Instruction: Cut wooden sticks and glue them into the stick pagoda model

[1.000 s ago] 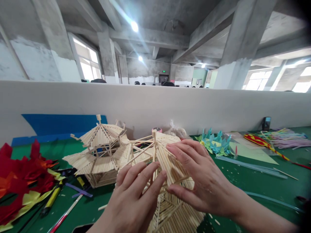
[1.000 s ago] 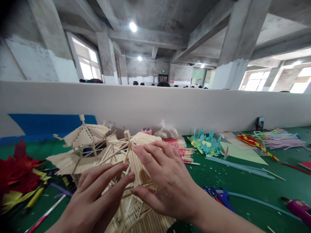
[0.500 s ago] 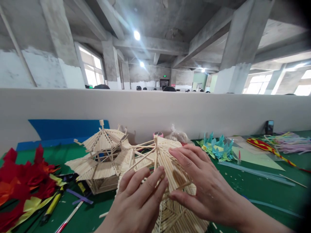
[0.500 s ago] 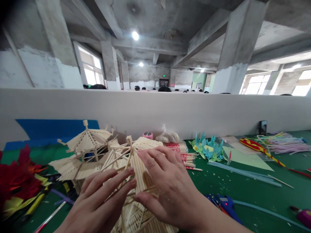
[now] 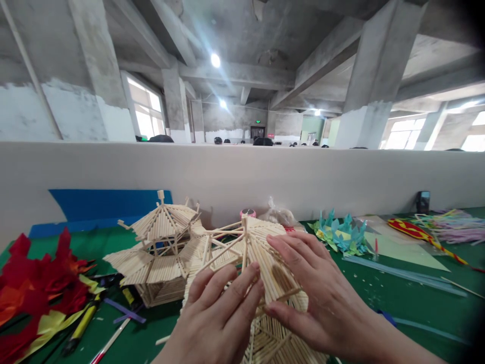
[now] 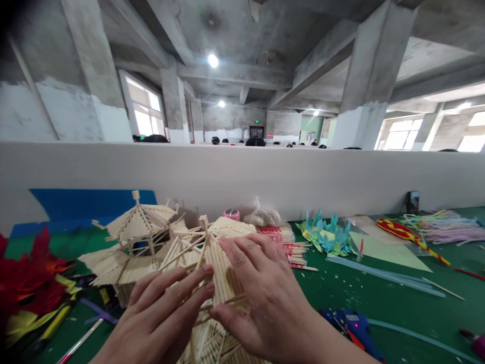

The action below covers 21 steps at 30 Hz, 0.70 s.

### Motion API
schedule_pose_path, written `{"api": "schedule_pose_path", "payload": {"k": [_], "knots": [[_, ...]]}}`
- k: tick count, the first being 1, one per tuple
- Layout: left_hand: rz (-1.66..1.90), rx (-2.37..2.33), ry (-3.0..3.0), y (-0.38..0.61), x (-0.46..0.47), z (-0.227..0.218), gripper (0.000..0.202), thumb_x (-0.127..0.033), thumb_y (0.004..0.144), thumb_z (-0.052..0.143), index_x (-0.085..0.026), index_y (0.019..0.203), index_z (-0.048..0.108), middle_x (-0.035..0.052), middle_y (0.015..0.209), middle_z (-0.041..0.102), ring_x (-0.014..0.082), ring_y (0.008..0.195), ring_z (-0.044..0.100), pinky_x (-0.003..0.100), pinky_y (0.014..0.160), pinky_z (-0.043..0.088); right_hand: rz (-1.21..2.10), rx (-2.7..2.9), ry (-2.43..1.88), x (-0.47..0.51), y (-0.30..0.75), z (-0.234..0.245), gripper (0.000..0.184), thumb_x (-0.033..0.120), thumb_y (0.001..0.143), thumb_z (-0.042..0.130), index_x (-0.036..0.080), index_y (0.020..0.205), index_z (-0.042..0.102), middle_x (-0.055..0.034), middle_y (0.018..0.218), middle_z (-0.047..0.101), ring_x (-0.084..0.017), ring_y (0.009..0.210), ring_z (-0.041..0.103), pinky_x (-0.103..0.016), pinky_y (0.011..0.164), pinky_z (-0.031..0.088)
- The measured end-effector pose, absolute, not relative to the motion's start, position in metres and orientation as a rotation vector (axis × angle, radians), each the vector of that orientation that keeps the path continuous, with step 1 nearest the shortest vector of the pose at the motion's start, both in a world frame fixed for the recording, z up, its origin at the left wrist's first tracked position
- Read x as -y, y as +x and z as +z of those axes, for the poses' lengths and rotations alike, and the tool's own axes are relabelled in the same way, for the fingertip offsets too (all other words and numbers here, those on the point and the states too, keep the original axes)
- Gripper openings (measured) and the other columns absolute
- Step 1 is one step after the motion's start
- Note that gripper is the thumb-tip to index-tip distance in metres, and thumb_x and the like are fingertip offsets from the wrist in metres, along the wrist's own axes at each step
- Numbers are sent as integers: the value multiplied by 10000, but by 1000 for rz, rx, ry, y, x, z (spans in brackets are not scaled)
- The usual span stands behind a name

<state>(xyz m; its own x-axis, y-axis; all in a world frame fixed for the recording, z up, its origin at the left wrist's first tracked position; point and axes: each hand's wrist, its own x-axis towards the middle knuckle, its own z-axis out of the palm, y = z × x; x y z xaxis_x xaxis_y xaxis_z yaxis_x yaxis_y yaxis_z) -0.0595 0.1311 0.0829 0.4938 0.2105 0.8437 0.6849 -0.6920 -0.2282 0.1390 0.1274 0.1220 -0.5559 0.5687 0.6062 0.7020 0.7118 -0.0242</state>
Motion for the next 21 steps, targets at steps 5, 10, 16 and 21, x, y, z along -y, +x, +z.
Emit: {"api": "schedule_pose_path", "payload": {"k": [5,10,16,21], "knots": [[-1145,725,-2191,-60,-132,83,276,-158,816,409,-218,968,631,-16,1055,658,181,970,513,317,910,281,-290,2322,-953,-127,138,123,687,434,725,551,132,1275,272,-94,1226,462,-248,1172,314,-457,1011,251],[-1139,725,-2198,-60,-132,83,279,-145,814,409,-217,962,634,-16,1078,648,190,960,512,329,895,286,-285,2307,-951,-130,138,122,689,440,719,549,117,1268,285,-102,1222,462,-244,1157,337,-458,1012,250],[-1152,748,-2260,-60,-128,85,296,-134,802,434,-193,1046,592,17,1113,627,202,997,502,345,882,299,-263,2308,-978,-127,140,122,727,452,682,573,127,1269,293,-104,1248,438,-254,1175,321,-470,1013,245],[-1132,786,-2314,-62,-124,87,316,-146,799,448,-189,1090,563,38,1170,588,224,1023,480,374,875,298,-305,2298,-969,-124,141,123,721,449,686,574,144,1274,291,-85,1266,427,-226,1193,294,-435,1024,234]]}}
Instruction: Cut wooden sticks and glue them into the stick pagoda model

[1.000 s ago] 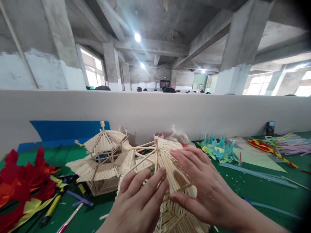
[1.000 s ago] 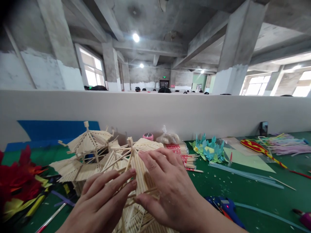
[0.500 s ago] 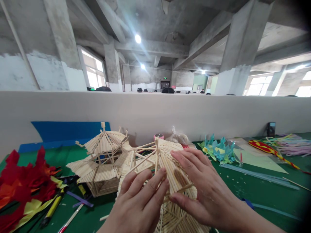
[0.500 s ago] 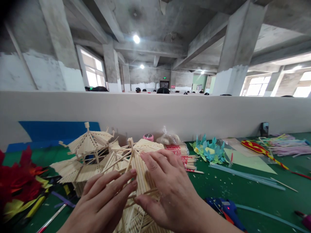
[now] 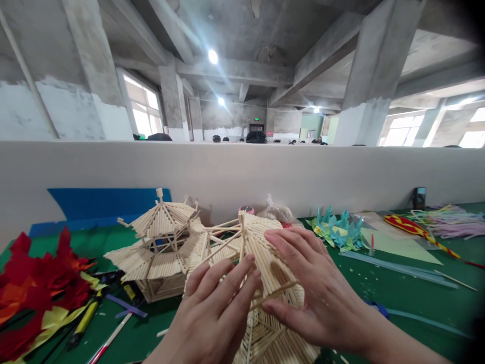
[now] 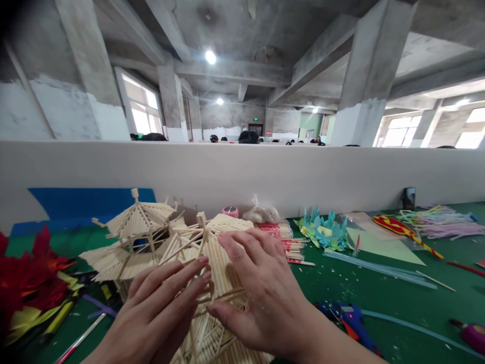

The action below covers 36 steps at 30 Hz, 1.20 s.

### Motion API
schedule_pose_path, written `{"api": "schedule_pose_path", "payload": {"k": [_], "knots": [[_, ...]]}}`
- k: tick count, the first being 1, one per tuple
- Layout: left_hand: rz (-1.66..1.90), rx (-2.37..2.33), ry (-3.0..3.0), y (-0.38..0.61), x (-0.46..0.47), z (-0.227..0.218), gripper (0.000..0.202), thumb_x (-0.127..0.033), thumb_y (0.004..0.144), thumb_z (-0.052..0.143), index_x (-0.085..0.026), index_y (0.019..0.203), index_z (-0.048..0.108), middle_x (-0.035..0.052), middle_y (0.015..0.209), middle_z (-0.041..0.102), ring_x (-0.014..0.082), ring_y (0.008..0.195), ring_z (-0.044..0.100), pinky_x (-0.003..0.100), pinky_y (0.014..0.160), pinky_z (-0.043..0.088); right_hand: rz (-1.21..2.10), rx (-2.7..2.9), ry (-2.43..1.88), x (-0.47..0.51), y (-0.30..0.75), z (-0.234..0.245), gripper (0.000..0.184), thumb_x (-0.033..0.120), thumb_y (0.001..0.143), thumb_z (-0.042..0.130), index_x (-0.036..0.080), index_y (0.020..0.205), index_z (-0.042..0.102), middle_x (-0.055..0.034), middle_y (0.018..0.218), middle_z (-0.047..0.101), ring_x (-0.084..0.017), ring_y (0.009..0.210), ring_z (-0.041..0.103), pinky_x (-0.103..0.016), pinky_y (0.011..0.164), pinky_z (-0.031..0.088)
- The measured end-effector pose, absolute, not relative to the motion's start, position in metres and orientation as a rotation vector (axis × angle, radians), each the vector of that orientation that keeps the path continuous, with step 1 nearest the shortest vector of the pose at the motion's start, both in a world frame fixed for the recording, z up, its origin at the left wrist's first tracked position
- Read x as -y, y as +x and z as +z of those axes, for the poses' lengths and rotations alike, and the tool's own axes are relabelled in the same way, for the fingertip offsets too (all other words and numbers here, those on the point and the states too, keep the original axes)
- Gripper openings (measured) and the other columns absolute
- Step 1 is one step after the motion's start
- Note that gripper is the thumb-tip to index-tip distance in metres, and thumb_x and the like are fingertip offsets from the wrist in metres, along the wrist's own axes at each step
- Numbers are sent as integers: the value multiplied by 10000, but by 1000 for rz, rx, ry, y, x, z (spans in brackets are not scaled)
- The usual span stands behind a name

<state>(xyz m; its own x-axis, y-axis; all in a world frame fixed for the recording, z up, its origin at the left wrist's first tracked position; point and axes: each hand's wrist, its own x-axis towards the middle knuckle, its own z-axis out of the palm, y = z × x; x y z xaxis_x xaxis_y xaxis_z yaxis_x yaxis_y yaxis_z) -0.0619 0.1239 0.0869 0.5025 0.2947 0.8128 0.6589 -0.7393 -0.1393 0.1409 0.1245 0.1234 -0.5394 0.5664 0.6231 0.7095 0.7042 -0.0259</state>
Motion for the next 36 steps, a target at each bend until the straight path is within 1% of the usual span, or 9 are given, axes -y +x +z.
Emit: {"api": "schedule_pose_path", "payload": {"k": [6,10,19,23,27,29,32,36], "knots": [[-1056,792,-2311,-61,-126,87,296,-194,806,454,-215,1072,579,24,1160,596,214,1016,477,365,884,280,-368,2260,-969,-125,138,120,667,390,722,542,140,1283,281,-62,1279,414,-189,1205,263,-375,1041,185],[-1070,791,-2289,-61,-127,85,284,-194,814,446,-221,1058,589,26,1128,617,207,1005,485,360,871,290,-354,2239,-970,-124,136,119,648,366,718,543,137,1271,295,-55,1272,412,-174,1204,253,-341,1040,168],[-1141,801,-2275,-62,-129,80,292,-181,830,407,-235,1049,592,23,1128,614,211,998,497,373,853,313,-314,2209,-974,-124,135,117,650,368,693,566,149,1253,321,-46,1248,429,-176,1181,282,-345,1031,193],[-1125,794,-2273,-62,-129,80,295,-182,828,409,-233,1058,587,25,1136,609,212,995,497,375,849,316,-314,2191,-997,-125,135,115,650,386,686,574,149,1242,337,-54,1239,430,-194,1171,289,-362,1022,213],[-1109,784,-2293,-61,-128,83,289,-176,821,424,-220,1060,582,39,1142,603,214,1001,493,380,846,319,-315,2178,-1022,-124,139,112,732,486,671,581,158,1266,308,-66,1268,393,-231,1177,284,-406,1008,240],[-1100,809,-2305,-61,-126,86,280,-172,812,451,-211,1057,582,50,1142,601,217,999,491,382,842,321,-330,2165,-1001,-120,146,108,745,505,681,570,154,1277,291,-74,1278,378,-239,1184,284,-419,1007,244],[-1117,849,-2316,-60,-123,91,293,-147,799,477,-192,1073,570,71,1155,590,230,1016,478,394,838,327,-351,2111,-1002,-113,159,98,678,414,704,583,152,1266,309,-82,1271,374,-245,1184,292,-426,992,270],[-1128,850,-2333,-57,-120,96,309,-134,788,496,-186,1087,555,69,1153,590,231,1011,478,396,833,333,-338,2042,-1082,-100,177,78,579,297,729,564,155,1244,342,-89,1226,406,-243,1149,331,-414,929,357]]}}
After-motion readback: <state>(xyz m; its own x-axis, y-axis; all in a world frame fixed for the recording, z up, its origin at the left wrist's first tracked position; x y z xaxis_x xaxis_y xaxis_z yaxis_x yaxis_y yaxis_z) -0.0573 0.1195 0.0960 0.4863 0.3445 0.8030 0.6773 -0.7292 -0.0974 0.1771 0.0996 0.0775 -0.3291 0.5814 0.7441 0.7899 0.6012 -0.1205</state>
